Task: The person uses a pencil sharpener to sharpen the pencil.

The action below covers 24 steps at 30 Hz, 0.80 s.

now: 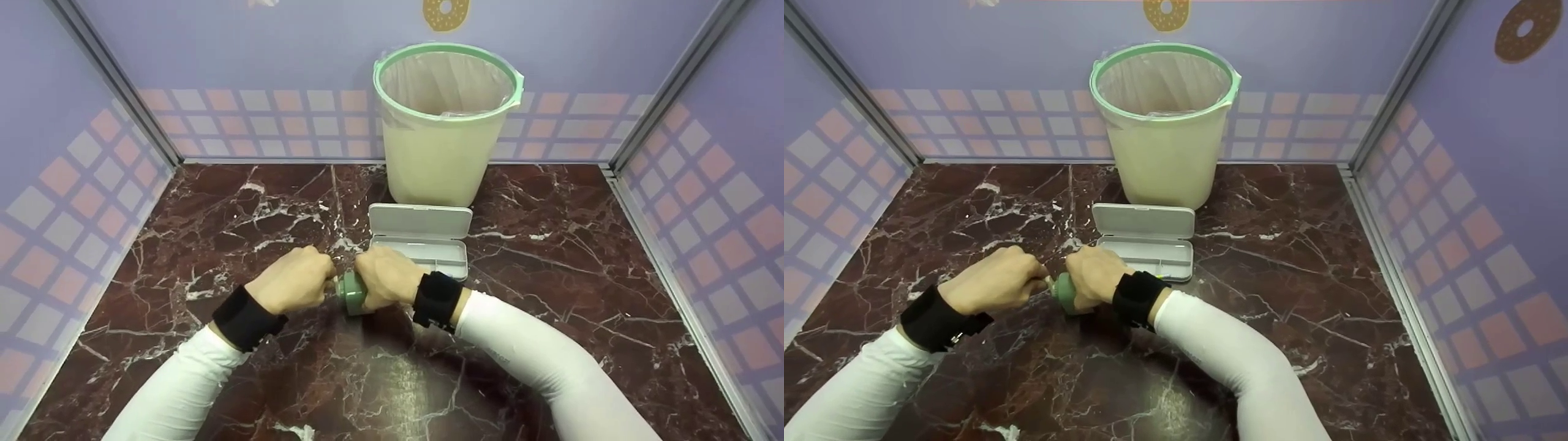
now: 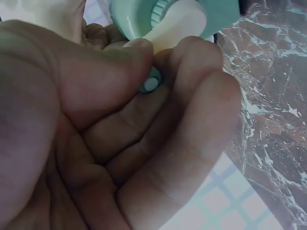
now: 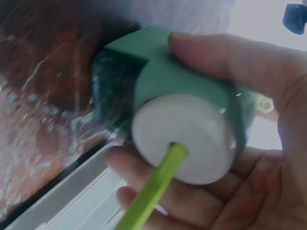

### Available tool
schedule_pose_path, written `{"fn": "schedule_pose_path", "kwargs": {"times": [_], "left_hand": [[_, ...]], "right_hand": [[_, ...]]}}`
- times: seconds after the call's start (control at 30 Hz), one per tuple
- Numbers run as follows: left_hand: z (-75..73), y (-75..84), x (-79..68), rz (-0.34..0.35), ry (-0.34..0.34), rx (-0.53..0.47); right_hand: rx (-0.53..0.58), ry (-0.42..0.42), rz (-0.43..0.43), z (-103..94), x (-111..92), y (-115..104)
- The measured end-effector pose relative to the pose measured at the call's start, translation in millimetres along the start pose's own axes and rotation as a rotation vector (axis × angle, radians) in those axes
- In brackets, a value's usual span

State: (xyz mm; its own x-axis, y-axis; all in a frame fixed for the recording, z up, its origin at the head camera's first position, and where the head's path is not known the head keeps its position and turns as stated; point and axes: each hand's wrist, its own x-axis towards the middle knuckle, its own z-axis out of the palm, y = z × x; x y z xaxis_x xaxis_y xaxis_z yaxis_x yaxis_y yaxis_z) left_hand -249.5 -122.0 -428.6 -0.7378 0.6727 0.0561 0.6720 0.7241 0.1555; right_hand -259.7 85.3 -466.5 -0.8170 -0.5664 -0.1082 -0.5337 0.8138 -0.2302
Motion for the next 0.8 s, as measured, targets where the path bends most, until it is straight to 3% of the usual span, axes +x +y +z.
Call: {"fn": "schedule_pose_path", "kwargs": {"times": [0.17, 0.3, 0.8], "left_hand": [[3.3, -0.2, -0.5, 0.001, 0.016, 0.011], [5.1, 0.7, -3.1, 0.006, 0.031, 0.030], [6.7, -1.1, -2.4, -0.017, 0.043, 0.017]], "right_hand": [[-0.016, -0.080, -0.011, 8.7, 0, 3], [0.005, -0.094, -0.039, 14.1, 0, 3], [0.150, 0.011, -0.157, 25.2, 3, 11]]}}
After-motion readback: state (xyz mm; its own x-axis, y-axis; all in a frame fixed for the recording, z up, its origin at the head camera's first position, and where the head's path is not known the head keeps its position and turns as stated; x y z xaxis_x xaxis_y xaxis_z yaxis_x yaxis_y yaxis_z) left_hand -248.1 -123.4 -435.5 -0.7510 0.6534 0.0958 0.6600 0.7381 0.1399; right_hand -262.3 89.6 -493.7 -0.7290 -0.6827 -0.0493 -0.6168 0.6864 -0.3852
